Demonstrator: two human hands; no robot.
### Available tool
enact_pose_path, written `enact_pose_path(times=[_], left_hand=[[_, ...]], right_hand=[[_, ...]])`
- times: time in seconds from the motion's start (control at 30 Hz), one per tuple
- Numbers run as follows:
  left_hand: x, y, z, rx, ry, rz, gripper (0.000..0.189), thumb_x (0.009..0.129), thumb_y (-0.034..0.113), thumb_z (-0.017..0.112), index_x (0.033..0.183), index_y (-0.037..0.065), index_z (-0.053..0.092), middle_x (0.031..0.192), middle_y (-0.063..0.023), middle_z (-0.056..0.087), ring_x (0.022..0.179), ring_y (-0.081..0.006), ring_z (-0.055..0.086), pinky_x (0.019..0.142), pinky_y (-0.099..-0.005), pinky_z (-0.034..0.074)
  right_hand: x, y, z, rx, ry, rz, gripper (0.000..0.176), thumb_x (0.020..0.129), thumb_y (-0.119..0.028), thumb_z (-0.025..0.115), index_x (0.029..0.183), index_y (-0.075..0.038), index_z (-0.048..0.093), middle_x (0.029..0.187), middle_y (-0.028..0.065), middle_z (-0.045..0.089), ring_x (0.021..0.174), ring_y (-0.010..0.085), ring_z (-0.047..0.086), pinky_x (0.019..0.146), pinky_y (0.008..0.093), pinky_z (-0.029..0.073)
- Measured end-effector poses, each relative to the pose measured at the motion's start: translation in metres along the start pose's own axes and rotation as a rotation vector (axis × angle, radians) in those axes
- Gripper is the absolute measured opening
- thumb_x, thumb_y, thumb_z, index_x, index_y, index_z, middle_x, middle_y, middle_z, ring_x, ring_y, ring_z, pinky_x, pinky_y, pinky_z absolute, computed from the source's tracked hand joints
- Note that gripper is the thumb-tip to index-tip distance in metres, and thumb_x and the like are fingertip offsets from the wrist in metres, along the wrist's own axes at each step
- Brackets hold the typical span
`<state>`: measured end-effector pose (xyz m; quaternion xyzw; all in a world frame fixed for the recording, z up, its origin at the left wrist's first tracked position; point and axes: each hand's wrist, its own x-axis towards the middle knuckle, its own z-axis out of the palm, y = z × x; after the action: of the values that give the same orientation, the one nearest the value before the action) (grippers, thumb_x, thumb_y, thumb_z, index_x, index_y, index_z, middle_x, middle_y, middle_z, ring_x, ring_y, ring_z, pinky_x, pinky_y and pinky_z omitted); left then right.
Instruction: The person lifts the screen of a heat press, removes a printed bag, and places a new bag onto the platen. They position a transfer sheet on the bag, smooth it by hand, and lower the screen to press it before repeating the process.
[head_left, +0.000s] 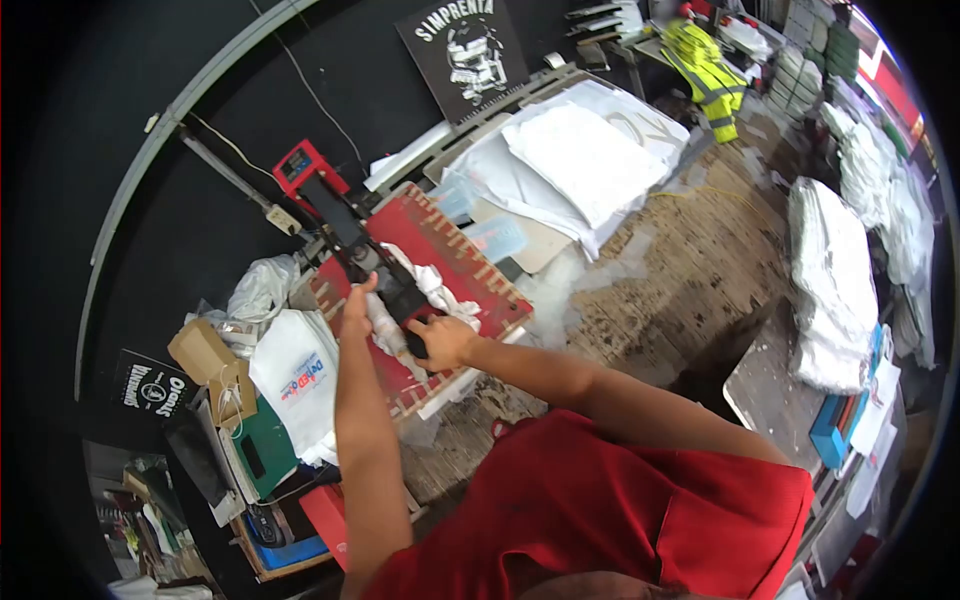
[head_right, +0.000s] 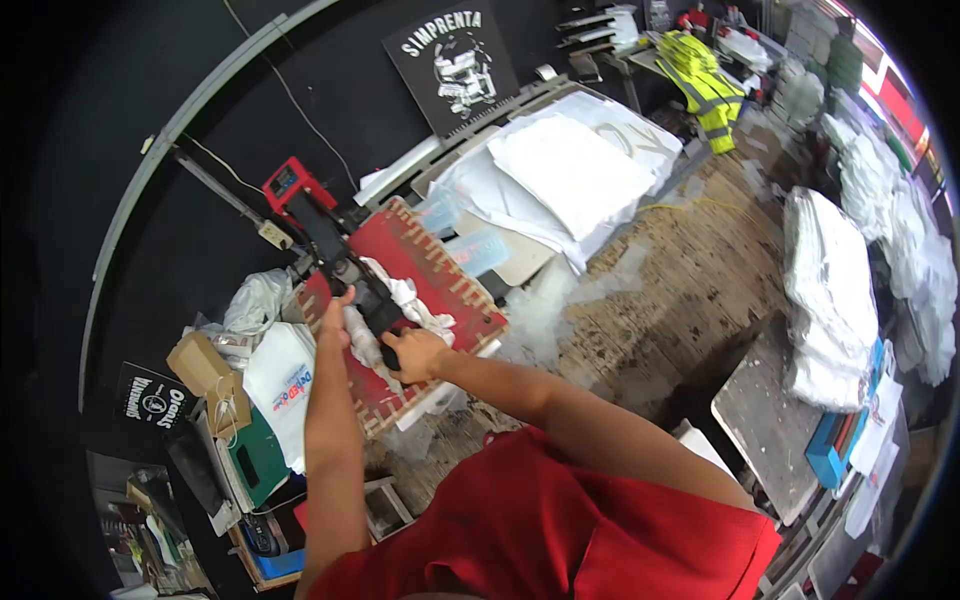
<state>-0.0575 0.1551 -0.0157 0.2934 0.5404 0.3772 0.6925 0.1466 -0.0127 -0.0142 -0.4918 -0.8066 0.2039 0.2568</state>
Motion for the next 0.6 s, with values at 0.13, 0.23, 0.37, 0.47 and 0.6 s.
enact_pose_path(times=[0.13, 0.23, 0.37, 0.47, 0.6], left_hand=[[0.06, 0.001, -0.047, 1.053, 0.469, 0.492, 0.075, 0.079, 0.041, 0.083, 0.14, 0.008, 0.056, 0.134, -0.0108, 0.063, 0.119, -0.0292, 0.056, 0.109, -0.0426, 0.037], [-0.068, 0.037, 0.042, 0.728, 0.355, 0.2, 0.076, 0.082, 0.045, 0.08, 0.137, -0.001, 0.056, 0.134, -0.0171, 0.061, 0.121, -0.0282, 0.056, 0.105, -0.0414, 0.04], [-0.066, 0.024, 0.027, 0.516, 0.272, 0.115, 0.074, 0.092, 0.052, 0.069, 0.131, -0.01, 0.057, 0.127, -0.0185, 0.064, 0.116, -0.027, 0.06, 0.099, -0.04, 0.044], [-0.1, -0.023, -0.003, 0.532, 0.217, 0.426, 0.064, 0.1, 0.05, 0.057, 0.133, -0.005, 0.056, 0.117, -0.0125, 0.065, 0.103, -0.0185, 0.061, 0.088, -0.0354, 0.048], [-0.24, -0.103, -0.014, -0.076, -0.204, 0.159, 0.064, 0.105, 0.054, 0.042, 0.135, -0.002, 0.05, 0.107, -0.0137, 0.067, 0.11, -0.0294, 0.065, 0.098, -0.0353, 0.049]], right_hand=[[0.004, -0.027, -0.028, -0.003, 0.086, -0.016, 0.063, 0.074, -0.044, 0.076, 0.119, -0.005, 0.055, 0.085, 0.0257, 0.068, 0.077, 0.0417, 0.07, 0.07, 0.0493, 0.058], [0.009, -0.031, -0.032, 0.023, 0.133, -0.086, 0.059, 0.076, -0.044, 0.073, 0.111, 0.001, 0.057, 0.083, 0.0255, 0.067, 0.073, 0.0419, 0.069, 0.069, 0.0473, 0.058], [-0.006, -0.042, -0.056, 0.042, 0.11, -0.013, 0.057, 0.074, -0.042, 0.075, 0.115, -0.005, 0.058, 0.086, 0.0257, 0.066, 0.077, 0.0411, 0.069, 0.071, 0.0477, 0.058], [-0.006, -0.041, -0.061, 0.168, 0.193, -0.102, 0.055, 0.073, -0.036, 0.076, 0.117, -0.008, 0.057, 0.087, 0.0222, 0.065, 0.077, 0.0428, 0.068, 0.071, 0.0499, 0.056], [-0.044, -0.047, -0.095, 0.52, 0.226, -0.375, 0.056, 0.072, -0.032, 0.079, 0.119, -0.011, 0.057, 0.089, 0.0192, 0.064, 0.079, 0.0403, 0.067, 0.069, 0.0473, 0.054]])
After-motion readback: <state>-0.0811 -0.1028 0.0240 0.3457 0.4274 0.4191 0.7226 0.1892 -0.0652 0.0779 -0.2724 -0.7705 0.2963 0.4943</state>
